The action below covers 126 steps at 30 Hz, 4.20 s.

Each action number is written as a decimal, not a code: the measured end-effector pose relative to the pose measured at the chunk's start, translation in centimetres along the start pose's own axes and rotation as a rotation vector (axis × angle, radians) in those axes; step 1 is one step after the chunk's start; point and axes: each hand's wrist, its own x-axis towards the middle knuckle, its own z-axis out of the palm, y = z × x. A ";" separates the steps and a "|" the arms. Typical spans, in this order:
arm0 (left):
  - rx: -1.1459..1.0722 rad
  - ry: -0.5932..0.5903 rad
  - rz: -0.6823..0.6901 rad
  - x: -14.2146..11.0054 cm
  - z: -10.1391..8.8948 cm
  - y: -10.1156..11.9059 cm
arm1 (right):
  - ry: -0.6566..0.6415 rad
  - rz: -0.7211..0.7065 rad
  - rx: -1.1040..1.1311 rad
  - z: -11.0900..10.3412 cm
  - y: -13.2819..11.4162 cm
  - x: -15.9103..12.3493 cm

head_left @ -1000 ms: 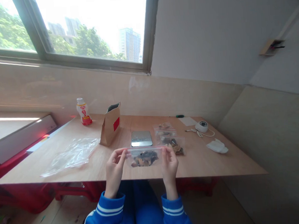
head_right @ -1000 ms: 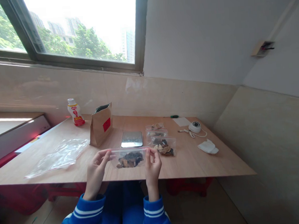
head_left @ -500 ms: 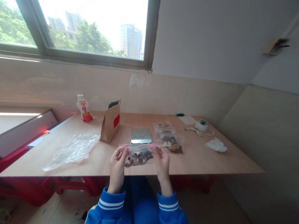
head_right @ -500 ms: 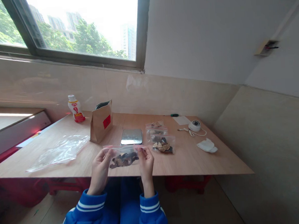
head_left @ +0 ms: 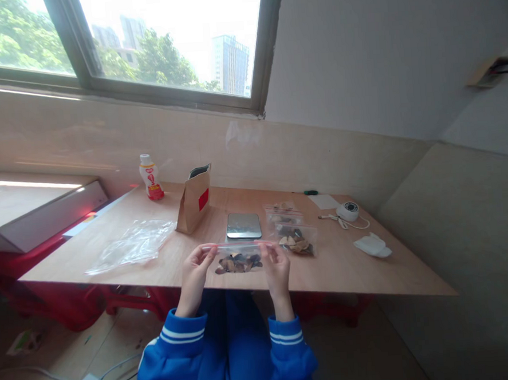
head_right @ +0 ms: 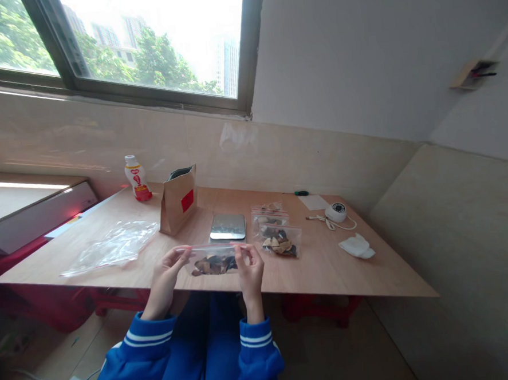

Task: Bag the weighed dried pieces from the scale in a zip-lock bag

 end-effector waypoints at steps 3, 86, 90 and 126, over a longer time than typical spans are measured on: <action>-0.010 0.064 -0.024 -0.3 0.6 0.4 | 0.003 -0.007 0.010 0.2 0.1 -0.1; -0.025 -0.248 -0.026 -0.5 1.7 -1.6 | -0.229 0.181 0.124 1.2 0.8 -1.0; -0.028 -0.235 0.019 -0.5 1.9 -1.8 | -0.163 0.156 0.082 1.4 1.0 -1.1; -0.047 -0.070 0.086 -0.9 3.4 -2.2 | 0.030 0.203 0.209 3.9 1.0 -1.5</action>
